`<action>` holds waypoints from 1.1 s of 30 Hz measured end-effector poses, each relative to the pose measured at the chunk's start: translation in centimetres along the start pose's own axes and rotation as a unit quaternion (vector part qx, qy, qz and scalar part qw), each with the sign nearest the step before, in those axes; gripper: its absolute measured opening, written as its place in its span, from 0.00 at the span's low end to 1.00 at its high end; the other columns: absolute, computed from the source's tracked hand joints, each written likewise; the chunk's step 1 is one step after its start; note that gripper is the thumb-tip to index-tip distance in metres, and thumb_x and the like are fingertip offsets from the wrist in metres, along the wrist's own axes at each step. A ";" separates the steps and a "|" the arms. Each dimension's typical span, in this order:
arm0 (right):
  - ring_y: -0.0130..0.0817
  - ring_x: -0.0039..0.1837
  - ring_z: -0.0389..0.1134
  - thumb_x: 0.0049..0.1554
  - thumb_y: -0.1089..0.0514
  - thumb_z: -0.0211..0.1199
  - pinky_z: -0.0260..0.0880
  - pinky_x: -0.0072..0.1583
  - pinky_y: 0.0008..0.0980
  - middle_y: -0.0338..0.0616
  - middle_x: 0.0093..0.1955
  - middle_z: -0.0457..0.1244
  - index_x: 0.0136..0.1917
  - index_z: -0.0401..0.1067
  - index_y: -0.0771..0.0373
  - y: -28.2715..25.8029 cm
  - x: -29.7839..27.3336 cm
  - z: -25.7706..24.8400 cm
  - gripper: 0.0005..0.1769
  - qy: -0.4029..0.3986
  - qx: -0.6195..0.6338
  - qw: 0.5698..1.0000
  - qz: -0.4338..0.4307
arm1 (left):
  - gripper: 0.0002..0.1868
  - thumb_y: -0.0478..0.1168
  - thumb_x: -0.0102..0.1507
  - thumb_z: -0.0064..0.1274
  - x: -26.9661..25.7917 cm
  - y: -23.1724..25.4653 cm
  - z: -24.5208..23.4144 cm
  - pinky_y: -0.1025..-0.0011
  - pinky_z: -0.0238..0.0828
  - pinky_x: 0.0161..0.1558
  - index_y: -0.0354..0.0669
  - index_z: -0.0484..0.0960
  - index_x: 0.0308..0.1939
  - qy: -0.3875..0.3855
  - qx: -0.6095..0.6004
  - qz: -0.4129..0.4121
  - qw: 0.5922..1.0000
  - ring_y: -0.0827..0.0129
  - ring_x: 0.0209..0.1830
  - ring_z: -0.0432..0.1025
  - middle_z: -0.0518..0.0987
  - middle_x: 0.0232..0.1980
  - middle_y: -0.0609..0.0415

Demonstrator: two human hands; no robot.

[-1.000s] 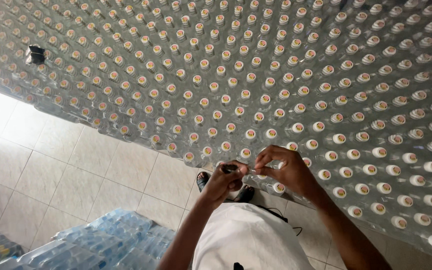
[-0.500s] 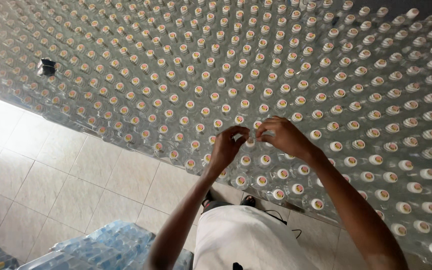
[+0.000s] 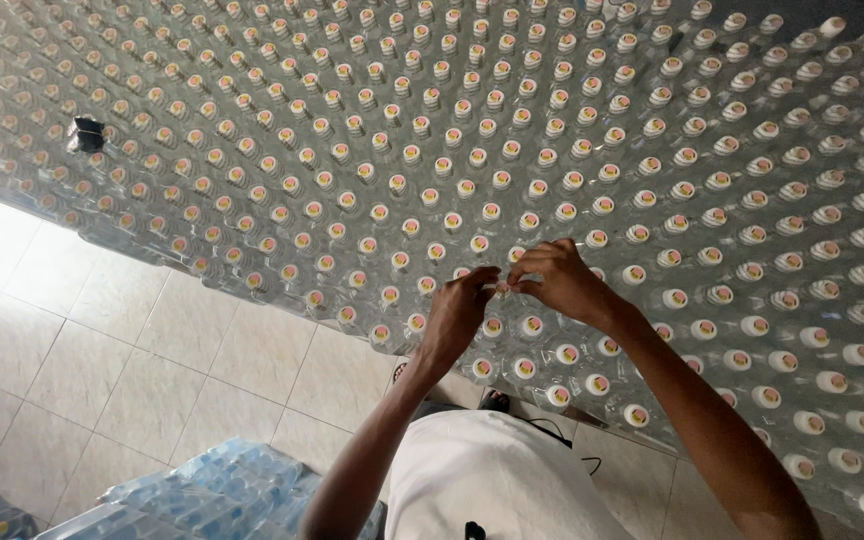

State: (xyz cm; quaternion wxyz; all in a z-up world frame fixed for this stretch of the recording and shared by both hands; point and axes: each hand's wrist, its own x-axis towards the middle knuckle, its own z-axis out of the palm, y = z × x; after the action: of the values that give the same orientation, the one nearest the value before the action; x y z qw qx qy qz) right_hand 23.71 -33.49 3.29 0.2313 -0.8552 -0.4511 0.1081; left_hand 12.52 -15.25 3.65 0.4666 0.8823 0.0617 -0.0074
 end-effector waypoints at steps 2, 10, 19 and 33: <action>0.34 0.54 0.69 0.54 0.50 0.69 0.60 0.62 0.44 0.28 0.45 0.70 0.42 0.74 0.46 -0.6 -0.4 -0.2 0.04 -0.002 -0.010 1.000 -0.009 | 0.18 0.32 0.64 0.54 -0.4 0.4 -0.2 0.50 0.75 0.51 0.46 0.80 0.58 -0.007 0.004 -0.002 1.000 0.46 0.52 0.79 0.86 0.49 0.47; 0.27 0.56 0.68 0.57 0.51 0.66 0.56 0.65 0.39 0.25 0.46 0.68 0.47 0.73 0.46 0.5 -1.0 1.7 0.05 -0.007 -0.081 0.996 -0.031 | 0.26 0.36 0.62 0.58 -0.5 0.4 1.7 0.52 0.79 0.44 0.49 0.73 0.64 -0.017 0.132 0.022 0.991 0.48 0.48 0.80 0.83 0.52 0.50; 0.27 0.57 0.70 0.59 0.51 0.64 0.53 0.69 0.43 0.29 0.49 0.70 0.58 0.69 0.48 -0.2 -1.8 1.9 0.14 -0.006 -0.090 0.996 -0.028 | 0.24 0.36 0.66 0.54 -0.9 -0.3 3.9 0.50 0.79 0.37 0.52 0.69 0.66 0.031 0.203 0.009 0.979 0.45 0.40 0.80 0.79 0.49 0.51; 0.36 0.47 0.70 0.57 0.53 0.69 0.72 0.52 0.31 0.37 0.41 0.67 0.48 0.78 0.55 -11.5 -3.1 -1.0 0.07 0.166 0.209 0.963 0.042 | 0.20 0.48 0.73 0.40 -5.9 0.6 -0.6 0.64 0.74 0.61 0.38 0.79 0.58 0.063 -0.731 -0.059 0.676 0.52 0.71 0.67 0.72 0.71 0.42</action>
State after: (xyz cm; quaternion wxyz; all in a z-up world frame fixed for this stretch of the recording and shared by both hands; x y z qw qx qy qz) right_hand 14.06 -30.73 9.73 0.4716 -0.8118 -0.3378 0.0664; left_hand 6.67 -15.73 4.90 0.9567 0.2523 0.1282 0.0683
